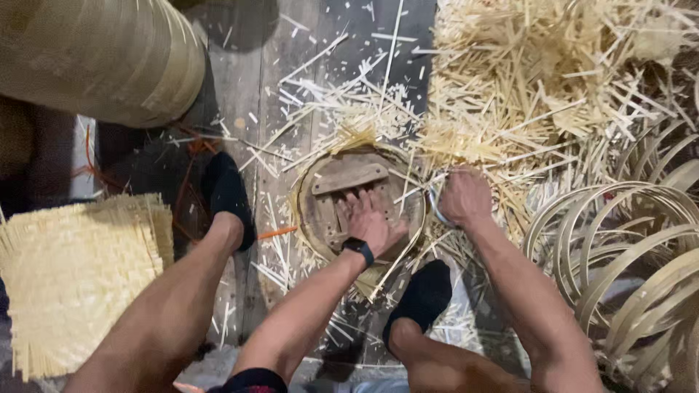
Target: The person places a woven mat onto a circular wooden mold, uses shears to trim the excess material around the edge, and then removes the finished circular base. This process is repeated multiple times with new mats.
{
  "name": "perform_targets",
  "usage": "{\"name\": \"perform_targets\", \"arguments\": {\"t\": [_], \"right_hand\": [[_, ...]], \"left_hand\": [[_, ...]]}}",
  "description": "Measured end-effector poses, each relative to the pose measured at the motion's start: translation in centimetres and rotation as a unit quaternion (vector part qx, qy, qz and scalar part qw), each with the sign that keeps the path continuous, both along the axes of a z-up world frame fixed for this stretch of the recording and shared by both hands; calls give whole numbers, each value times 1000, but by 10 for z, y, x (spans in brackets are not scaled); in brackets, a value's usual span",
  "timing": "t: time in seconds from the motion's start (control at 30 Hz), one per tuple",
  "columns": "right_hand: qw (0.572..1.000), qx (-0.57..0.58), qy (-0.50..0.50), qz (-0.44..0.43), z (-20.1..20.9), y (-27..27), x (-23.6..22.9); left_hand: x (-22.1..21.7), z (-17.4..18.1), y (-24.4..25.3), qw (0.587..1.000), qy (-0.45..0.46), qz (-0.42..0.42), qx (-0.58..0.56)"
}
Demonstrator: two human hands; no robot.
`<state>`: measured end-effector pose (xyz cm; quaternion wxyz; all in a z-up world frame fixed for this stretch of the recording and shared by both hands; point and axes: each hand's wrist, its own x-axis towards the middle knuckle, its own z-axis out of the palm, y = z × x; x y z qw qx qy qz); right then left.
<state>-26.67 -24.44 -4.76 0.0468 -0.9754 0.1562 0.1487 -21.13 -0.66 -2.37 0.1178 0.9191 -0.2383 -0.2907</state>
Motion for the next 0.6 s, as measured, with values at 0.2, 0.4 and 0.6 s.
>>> {"name": "perform_targets", "arguments": {"t": [0.2,0.4,0.6], "right_hand": [[995,66,39,-69,13,-6,-40],[999,-29,-40,-2,1,15,-18],[992,54,95,-55,30,5,-12]], "left_hand": [[14,-6,28,992,8,-119,-38],[8,-1,32,988,-30,-150,-13],[17,-1,40,980,-28,-192,-34]]}}
